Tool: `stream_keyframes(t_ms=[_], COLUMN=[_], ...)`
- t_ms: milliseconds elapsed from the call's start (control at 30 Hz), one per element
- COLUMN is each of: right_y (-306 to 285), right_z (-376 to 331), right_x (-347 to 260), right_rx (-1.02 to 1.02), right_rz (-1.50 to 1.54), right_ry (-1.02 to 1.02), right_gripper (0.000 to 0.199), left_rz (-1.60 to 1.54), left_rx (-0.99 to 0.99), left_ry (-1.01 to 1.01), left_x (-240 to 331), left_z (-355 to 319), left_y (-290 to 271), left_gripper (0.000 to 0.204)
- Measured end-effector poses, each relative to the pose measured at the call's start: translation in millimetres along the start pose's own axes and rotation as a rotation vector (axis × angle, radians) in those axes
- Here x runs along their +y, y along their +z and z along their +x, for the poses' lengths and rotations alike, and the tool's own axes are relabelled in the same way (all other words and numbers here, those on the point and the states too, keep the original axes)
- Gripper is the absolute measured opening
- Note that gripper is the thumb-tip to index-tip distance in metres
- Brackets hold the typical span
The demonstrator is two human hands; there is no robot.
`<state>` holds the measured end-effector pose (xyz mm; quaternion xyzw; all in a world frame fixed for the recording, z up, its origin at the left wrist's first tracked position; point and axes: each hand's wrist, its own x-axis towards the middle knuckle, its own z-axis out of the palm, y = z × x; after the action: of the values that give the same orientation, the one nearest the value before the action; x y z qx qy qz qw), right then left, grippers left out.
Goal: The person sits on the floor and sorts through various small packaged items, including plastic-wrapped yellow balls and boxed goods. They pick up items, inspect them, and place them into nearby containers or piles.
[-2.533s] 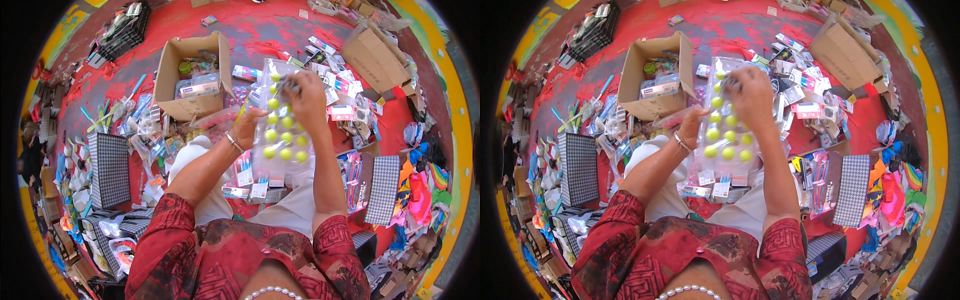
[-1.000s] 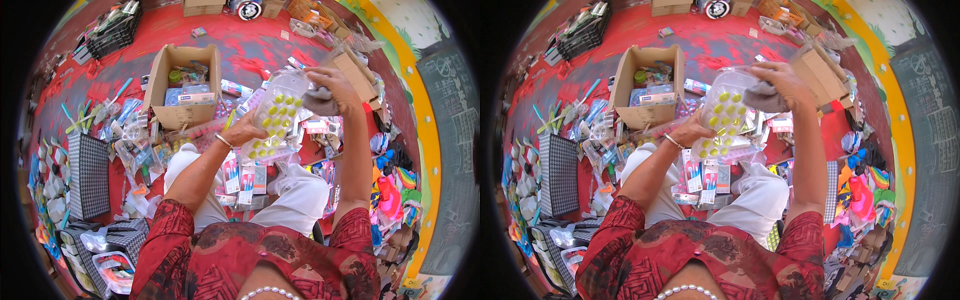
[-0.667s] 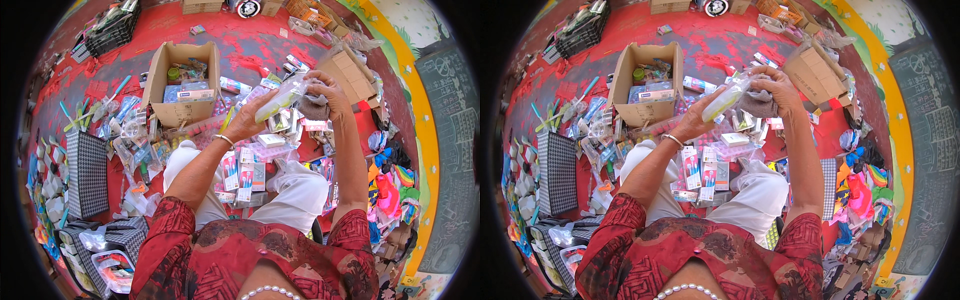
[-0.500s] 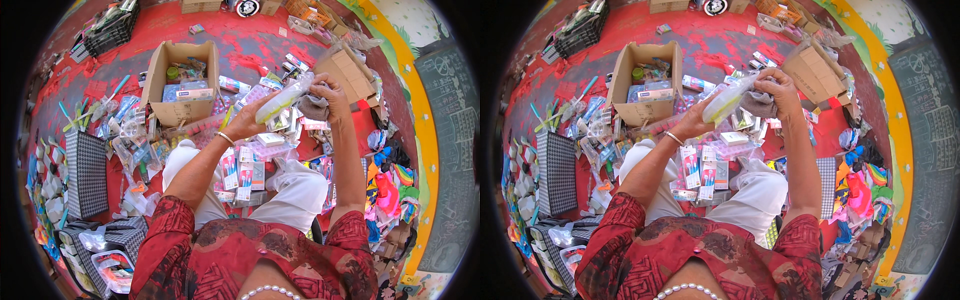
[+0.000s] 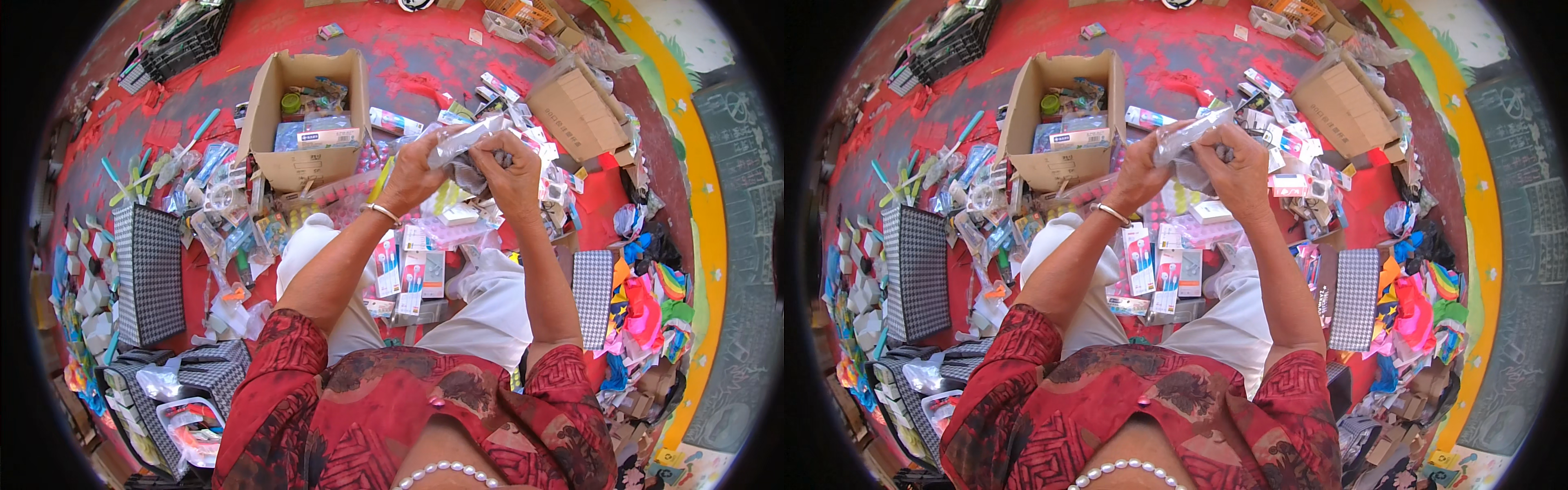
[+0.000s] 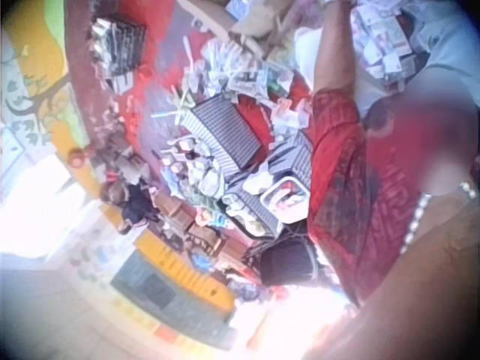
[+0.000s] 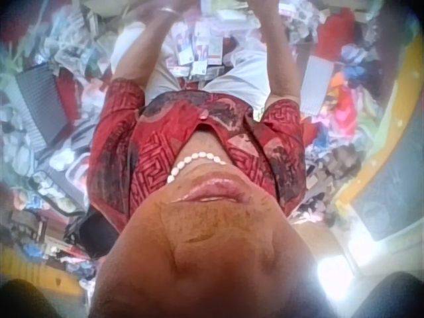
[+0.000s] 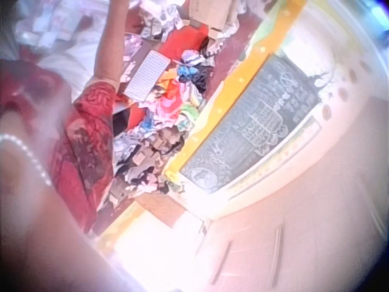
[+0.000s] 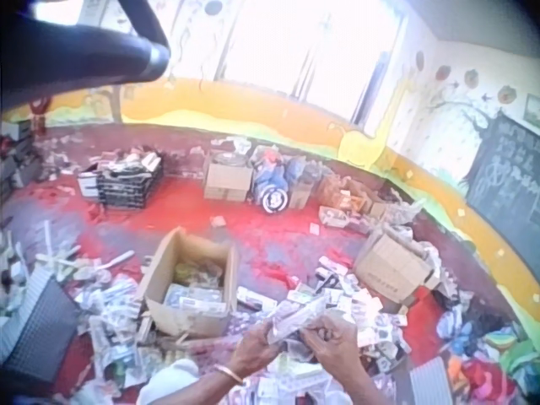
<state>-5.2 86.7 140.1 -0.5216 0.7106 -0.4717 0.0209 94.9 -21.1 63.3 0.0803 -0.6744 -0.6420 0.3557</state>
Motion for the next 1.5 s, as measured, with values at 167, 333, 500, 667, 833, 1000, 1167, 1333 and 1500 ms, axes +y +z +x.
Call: stream_keyframes(t_ms=[167,333,500,667,833,1000,1167,1333,1500], right_y=[0.0,1.0,7.4,44.4,10.7,-3.4,32.9,-24.8,-25.4], right_z=[-7.9,0.5,14.8,33.7,80.8,73.5,32.8,45.8,35.9], right_x=[10.4,6.8,-8.8,6.9,44.6,23.7,23.8,54.9,40.4], right_rx=[-0.068,0.118,0.269,-0.023,0.033,0.219,-0.142,-0.009,0.263], right_rz=[-0.039,0.214,-0.056,-0.562,-0.983,-0.494,-0.507,-0.7,-0.444], right_ry=[-0.017,0.226,-0.152,-0.644,-0.28,-0.066,-0.494,0.057,-0.136], right_gripper=[0.006,0.011,0.012,0.009,0.017,0.017,0.015,0.017,0.017], left_rz=[0.152,0.149,0.058,0.029,-0.371,-0.453,-0.72,-0.717,-0.663], left_rx=[0.053,0.096,0.127,0.01,-0.116,0.053,0.1,0.085,0.119], left_ry=[0.009,-0.023,-0.109,0.032,-0.162,-0.271,-0.269,-0.398,-0.45], left_x=[-1.1,-14.1,-26.2,-25.3,-19.7,-17.3,-19.4,-28.6,-38.3], left_z=[-0.9,-0.9,-2.2,-8.9,-7.8,-4.1,-5.5,-9.8,-6.0], left_y=[-6.4,-3.5,0.4,0.1,-3.3,-1.4,-4.7,-4.5,-1.1], left_gripper=[0.034,0.023,0.013,0.015,0.019,0.018,0.021,0.021,0.02])
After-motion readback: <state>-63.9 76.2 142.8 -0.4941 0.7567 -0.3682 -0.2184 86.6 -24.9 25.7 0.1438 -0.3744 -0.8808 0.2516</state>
